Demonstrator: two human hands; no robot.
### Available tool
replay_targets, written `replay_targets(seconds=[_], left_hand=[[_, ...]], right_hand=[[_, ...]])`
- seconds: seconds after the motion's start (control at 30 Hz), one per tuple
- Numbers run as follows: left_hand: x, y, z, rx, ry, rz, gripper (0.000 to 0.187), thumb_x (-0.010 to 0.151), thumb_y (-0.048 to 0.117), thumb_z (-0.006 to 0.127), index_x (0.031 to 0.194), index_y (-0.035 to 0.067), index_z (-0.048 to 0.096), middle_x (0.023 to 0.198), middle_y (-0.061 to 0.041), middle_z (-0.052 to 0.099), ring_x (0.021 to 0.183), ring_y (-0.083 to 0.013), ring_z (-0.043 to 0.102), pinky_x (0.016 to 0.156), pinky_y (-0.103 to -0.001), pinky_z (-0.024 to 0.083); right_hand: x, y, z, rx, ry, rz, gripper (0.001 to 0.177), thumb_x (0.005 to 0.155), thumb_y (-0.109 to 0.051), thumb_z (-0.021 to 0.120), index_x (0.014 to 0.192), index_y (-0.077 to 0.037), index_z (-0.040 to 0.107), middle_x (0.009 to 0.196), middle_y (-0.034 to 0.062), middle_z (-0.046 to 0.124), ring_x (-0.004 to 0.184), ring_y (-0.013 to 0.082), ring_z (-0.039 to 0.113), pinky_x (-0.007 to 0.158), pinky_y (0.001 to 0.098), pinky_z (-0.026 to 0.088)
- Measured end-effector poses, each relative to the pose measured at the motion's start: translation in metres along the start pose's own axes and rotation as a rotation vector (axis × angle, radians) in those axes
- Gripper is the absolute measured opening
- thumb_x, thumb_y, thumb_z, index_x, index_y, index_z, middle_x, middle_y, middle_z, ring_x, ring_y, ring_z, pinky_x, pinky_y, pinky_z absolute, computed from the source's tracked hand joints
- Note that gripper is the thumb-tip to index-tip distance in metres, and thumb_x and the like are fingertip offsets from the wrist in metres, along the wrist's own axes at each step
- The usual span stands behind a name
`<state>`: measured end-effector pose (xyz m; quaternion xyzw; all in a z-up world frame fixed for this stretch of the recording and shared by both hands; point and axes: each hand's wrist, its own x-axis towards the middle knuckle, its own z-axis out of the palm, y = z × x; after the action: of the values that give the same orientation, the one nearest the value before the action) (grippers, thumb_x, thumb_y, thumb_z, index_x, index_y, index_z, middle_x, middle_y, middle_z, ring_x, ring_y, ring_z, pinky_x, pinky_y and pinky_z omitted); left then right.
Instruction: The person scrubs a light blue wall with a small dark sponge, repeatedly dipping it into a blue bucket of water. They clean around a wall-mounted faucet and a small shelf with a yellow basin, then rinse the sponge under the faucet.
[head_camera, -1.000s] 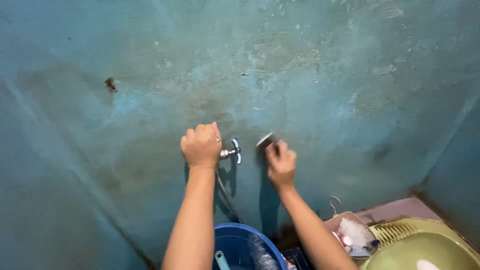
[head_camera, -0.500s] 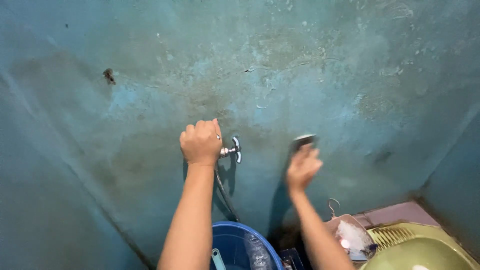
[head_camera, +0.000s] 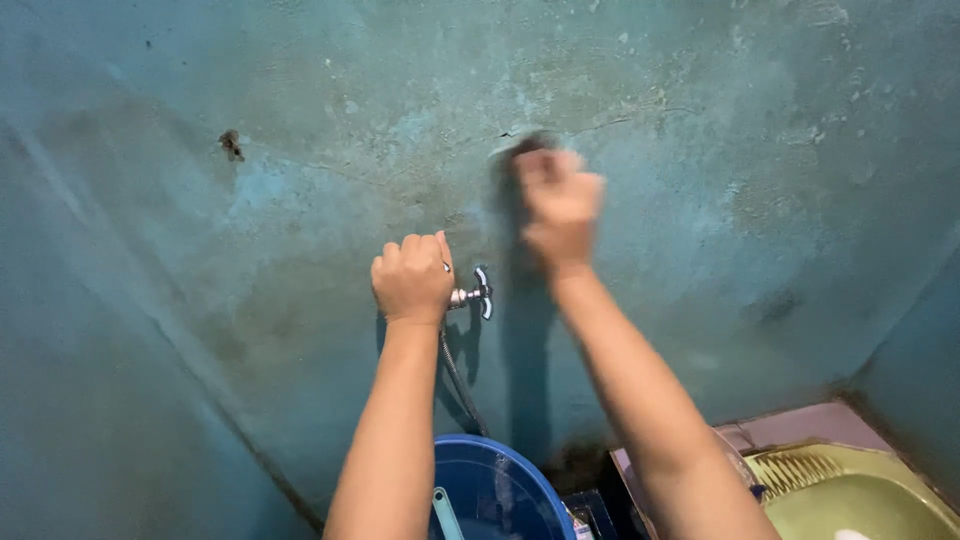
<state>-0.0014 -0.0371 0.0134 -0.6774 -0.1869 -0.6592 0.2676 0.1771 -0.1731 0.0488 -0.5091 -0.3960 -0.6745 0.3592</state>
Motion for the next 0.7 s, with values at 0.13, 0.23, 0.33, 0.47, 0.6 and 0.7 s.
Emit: replay_targets(seconds=[0.13, 0.23, 0.33, 0.47, 0.6, 0.7], left_hand=[[0.002, 0.002, -0.004, 0.022, -0.025, -0.016, 0.037, 0.093, 0.03, 0.066, 0.06, 0.017, 0.055, 0.055, 0.001, 0.044, 0.051, -0.022, 0.053, 0.047, -0.035, 0.044], [-0.001, -0.002, 0.001, 0.037, 0.012, 0.008, 0.035, 0.092, 0.033, 0.064, 0.062, 0.018, 0.054, 0.057, -0.002, 0.044, 0.052, -0.0244, 0.052, 0.047, -0.038, 0.043], [-0.006, -0.003, 0.006, -0.001, -0.013, 0.003, 0.034, 0.089, 0.029, 0.066, 0.06, 0.017, 0.054, 0.055, -0.002, 0.045, 0.051, -0.0247, 0.053, 0.048, -0.037, 0.044], [-0.013, -0.003, 0.013, 0.014, -0.04, -0.009, 0.04, 0.092, 0.028, 0.072, 0.061, 0.018, 0.05, 0.062, -0.002, 0.044, 0.055, -0.0272, 0.044, 0.046, -0.04, 0.032], [-0.005, -0.004, 0.007, 0.007, 0.027, 0.009, 0.034, 0.089, 0.031, 0.067, 0.061, 0.018, 0.053, 0.058, -0.003, 0.044, 0.052, -0.026, 0.052, 0.047, -0.039, 0.043], [-0.006, -0.003, 0.004, -0.013, 0.004, 0.012, 0.035, 0.09, 0.029, 0.067, 0.059, 0.017, 0.054, 0.056, -0.002, 0.045, 0.05, -0.025, 0.053, 0.047, -0.037, 0.044]], right_hand=[[0.004, -0.047, -0.011, 0.007, -0.162, -0.214, 0.045, 0.097, -0.021, 0.054, 0.137, -0.037, 0.064, 0.125, 0.0102, 0.063, 0.088, 0.0287, 0.061, 0.071, 0.0404, 0.045], [0.014, -0.005, -0.026, 0.03, -0.119, -0.305, 0.032, 0.099, -0.017, 0.062, 0.125, -0.034, 0.072, 0.117, 0.0112, 0.069, 0.092, 0.0288, 0.068, 0.076, 0.0397, 0.05], [0.032, 0.037, -0.018, -0.159, 0.019, -0.244, 0.029, 0.101, -0.017, 0.067, 0.126, -0.027, 0.077, 0.115, 0.0143, 0.071, 0.084, 0.0277, 0.066, 0.076, 0.0388, 0.049], [0.068, 0.005, 0.012, -0.16, -0.032, 0.237, 0.058, 0.1, -0.011, 0.06, 0.156, -0.022, 0.047, 0.13, 0.0136, 0.056, 0.084, 0.0338, 0.044, 0.081, 0.044, 0.04], [0.078, -0.045, 0.013, -0.155, 0.034, -0.12, 0.042, 0.098, -0.023, 0.056, 0.137, -0.033, 0.066, 0.125, 0.011, 0.062, 0.081, 0.0273, 0.057, 0.069, 0.0395, 0.045], [0.048, 0.036, -0.007, -0.259, 0.064, -0.08, 0.048, 0.097, -0.016, 0.057, 0.142, -0.029, 0.065, 0.119, 0.0102, 0.062, 0.079, 0.0282, 0.056, 0.068, 0.0402, 0.045]])
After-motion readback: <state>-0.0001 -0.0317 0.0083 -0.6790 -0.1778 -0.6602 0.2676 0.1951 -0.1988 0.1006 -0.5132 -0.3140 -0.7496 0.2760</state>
